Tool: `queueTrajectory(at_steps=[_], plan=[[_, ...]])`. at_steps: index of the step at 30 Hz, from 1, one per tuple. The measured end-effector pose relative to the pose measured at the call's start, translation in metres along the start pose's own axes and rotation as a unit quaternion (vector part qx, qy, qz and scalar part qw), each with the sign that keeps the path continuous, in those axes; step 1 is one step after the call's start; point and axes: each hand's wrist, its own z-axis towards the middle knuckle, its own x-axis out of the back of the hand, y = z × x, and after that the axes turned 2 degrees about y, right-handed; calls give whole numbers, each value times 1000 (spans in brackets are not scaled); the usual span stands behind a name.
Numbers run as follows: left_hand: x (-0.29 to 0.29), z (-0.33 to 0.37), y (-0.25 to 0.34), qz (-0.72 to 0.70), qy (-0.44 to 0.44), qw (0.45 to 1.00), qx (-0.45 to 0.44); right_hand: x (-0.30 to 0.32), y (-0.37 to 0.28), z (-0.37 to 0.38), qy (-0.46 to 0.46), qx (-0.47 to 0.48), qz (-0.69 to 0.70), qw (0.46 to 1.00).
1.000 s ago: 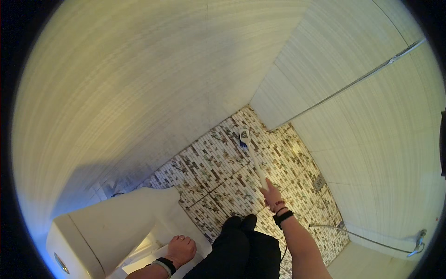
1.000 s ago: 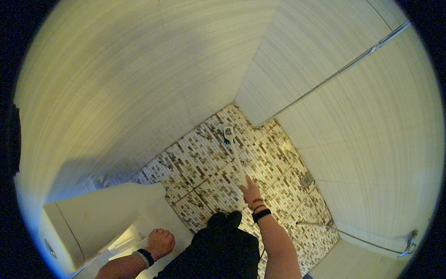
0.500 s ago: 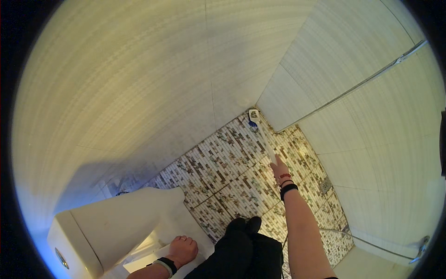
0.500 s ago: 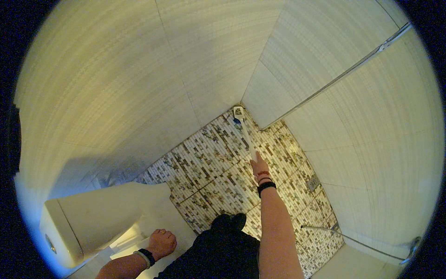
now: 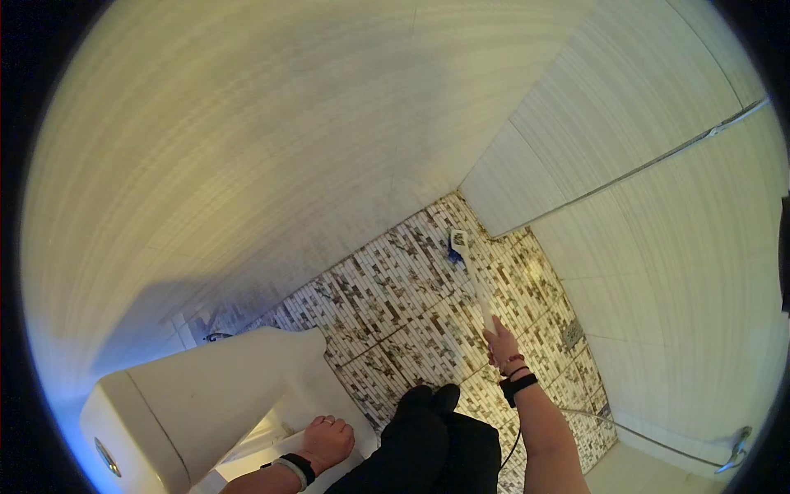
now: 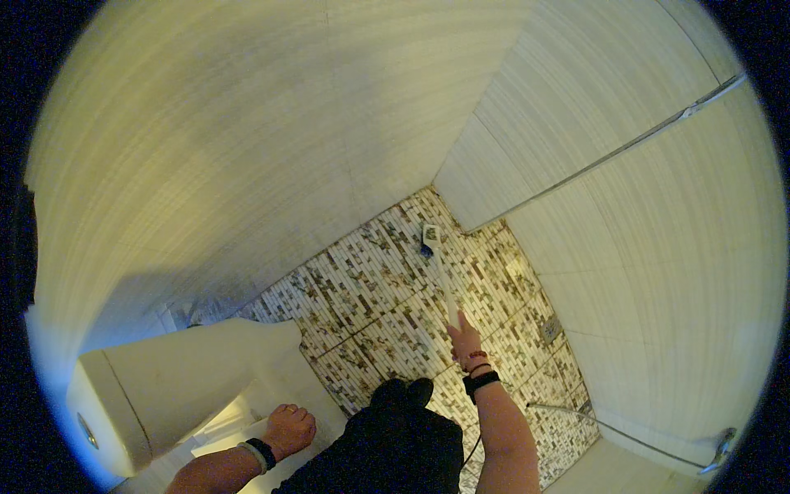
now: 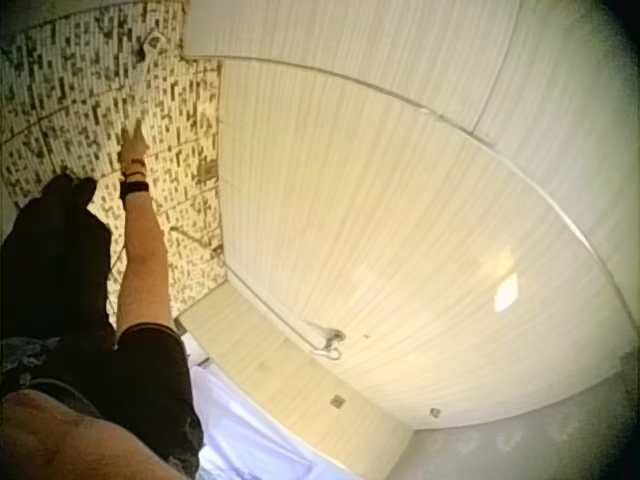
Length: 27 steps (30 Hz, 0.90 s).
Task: Scrubbing the bathroom floor with a brush and rinsing with a shower head.
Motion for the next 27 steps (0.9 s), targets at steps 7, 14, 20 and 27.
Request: queueTrajectory(at_steps=[7, 14, 20, 27], plan=[[2, 3, 0, -19, -43, 999, -1, -55, -17, 24, 15, 105, -202, 974], [-8, -6, -6, -43, -23, 999, -11, -63, -19, -30, -95, 142, -266, 949], [-3, -4, -3, -32, -36, 999, -4, -52, -4, 4, -56, 254, -348, 901], [-9, -3, -3, -17, -16, 1000, -1, -8, 1, 85, 66, 191, -212, 956]])
